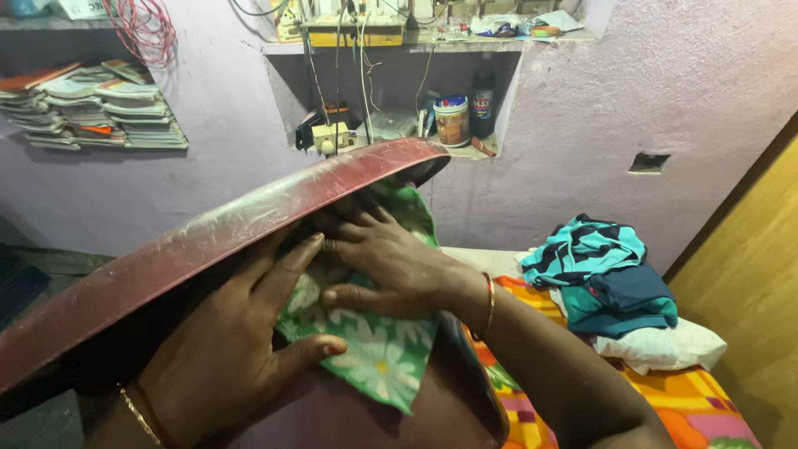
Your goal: The person wipes the exterior and interior surfaces of a maroon plastic stool using a green patterned cloth. The stool is rotated and turned over to access all sides, including the rim and base, while the person scrubs with both hands.
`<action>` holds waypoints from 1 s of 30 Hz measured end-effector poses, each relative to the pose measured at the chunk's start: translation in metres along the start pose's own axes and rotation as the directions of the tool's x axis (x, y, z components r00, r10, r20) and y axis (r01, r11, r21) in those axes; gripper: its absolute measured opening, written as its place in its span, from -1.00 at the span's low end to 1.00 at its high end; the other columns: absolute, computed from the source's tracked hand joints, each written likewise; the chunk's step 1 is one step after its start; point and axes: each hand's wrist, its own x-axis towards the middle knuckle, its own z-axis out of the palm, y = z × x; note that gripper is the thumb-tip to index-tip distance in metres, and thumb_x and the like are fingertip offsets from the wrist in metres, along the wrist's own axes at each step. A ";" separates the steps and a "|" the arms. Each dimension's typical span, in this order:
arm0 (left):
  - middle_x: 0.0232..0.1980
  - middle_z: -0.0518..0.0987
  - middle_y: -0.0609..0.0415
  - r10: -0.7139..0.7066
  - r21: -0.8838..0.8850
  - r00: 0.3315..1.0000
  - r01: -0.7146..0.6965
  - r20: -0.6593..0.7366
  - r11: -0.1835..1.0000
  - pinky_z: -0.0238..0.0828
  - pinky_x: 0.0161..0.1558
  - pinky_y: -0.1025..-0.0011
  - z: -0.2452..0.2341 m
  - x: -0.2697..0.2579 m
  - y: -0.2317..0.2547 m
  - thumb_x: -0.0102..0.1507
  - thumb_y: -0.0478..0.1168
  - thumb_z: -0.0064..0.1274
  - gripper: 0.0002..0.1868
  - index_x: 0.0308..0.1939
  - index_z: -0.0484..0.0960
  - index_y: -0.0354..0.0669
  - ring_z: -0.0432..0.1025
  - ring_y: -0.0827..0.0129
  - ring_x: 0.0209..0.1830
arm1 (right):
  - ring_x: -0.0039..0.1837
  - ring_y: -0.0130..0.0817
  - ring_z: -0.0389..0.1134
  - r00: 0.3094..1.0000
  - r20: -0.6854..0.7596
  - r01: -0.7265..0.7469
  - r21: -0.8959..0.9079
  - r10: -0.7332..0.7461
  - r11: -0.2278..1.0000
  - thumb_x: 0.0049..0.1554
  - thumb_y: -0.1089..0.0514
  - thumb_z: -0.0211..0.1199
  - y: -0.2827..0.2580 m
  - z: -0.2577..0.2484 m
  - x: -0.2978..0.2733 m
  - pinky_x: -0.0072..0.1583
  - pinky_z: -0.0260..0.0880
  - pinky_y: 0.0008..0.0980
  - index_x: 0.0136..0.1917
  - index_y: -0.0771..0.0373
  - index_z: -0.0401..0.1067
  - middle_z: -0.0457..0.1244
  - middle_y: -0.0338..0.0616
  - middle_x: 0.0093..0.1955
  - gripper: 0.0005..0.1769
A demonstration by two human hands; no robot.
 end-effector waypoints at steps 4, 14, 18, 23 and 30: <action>0.47 0.22 -0.50 0.009 0.073 1.000 -0.010 0.011 0.997 0.08 0.36 0.00 0.002 -0.002 -0.004 0.17 0.31 0.18 0.03 0.47 0.26 -0.35 0.09 -0.33 0.50 | 0.75 0.14 -0.21 0.994 -0.108 0.009 -0.017 -0.011 1.000 0.28 -0.34 -0.01 0.012 0.004 0.006 0.67 -0.43 0.17 0.57 0.30 0.19 0.02 0.17 0.66 -0.16; 0.53 0.03 -0.48 0.054 0.189 0.997 -0.062 0.047 0.980 0.00 0.34 -0.11 0.004 0.000 -0.006 0.05 0.42 0.22 0.16 0.52 0.23 -0.20 -0.08 -0.38 0.50 | 0.76 0.20 -0.53 0.909 -0.350 -0.138 0.257 0.225 0.956 0.26 -0.32 0.07 0.060 0.045 -0.010 0.63 -0.56 0.02 0.67 0.44 -0.17 -0.32 0.35 0.74 0.05; 0.59 0.03 -0.39 0.102 0.239 0.995 -0.104 0.019 0.965 -0.05 0.35 -0.08 0.003 -0.001 -0.008 0.08 0.45 0.17 0.11 0.51 0.24 -0.14 -0.07 -0.32 0.54 | 0.77 0.05 -0.54 0.857 -0.395 -0.155 0.413 0.330 0.898 0.31 -0.15 0.11 0.104 0.067 -0.009 0.64 -0.52 -0.15 0.68 0.42 -0.23 -0.38 0.25 0.77 -0.04; 0.60 0.05 -0.31 0.141 0.278 0.989 -0.126 -0.033 0.952 -0.14 0.38 -0.15 0.006 0.001 -0.009 0.03 0.47 0.12 0.12 0.49 0.28 -0.13 -0.06 -0.31 0.54 | 0.60 0.06 0.12 0.735 -0.268 -0.114 0.857 0.623 0.503 0.34 -0.03 0.08 0.177 0.113 -0.008 0.53 0.08 -0.22 0.57 0.54 0.14 0.11 0.30 0.56 -0.27; 0.60 0.07 -0.34 0.096 0.187 0.995 -0.095 0.001 0.978 -0.04 0.39 0.00 0.010 0.004 -0.006 0.08 0.38 0.20 0.05 0.42 0.33 -0.29 -0.01 -0.26 0.54 | 0.58 -0.31 0.02 0.652 -0.276 -0.008 0.929 0.706 0.370 0.38 -0.03 -0.01 0.259 0.182 -0.032 0.51 -0.01 -0.38 0.61 0.43 0.00 0.05 -0.05 0.59 -0.30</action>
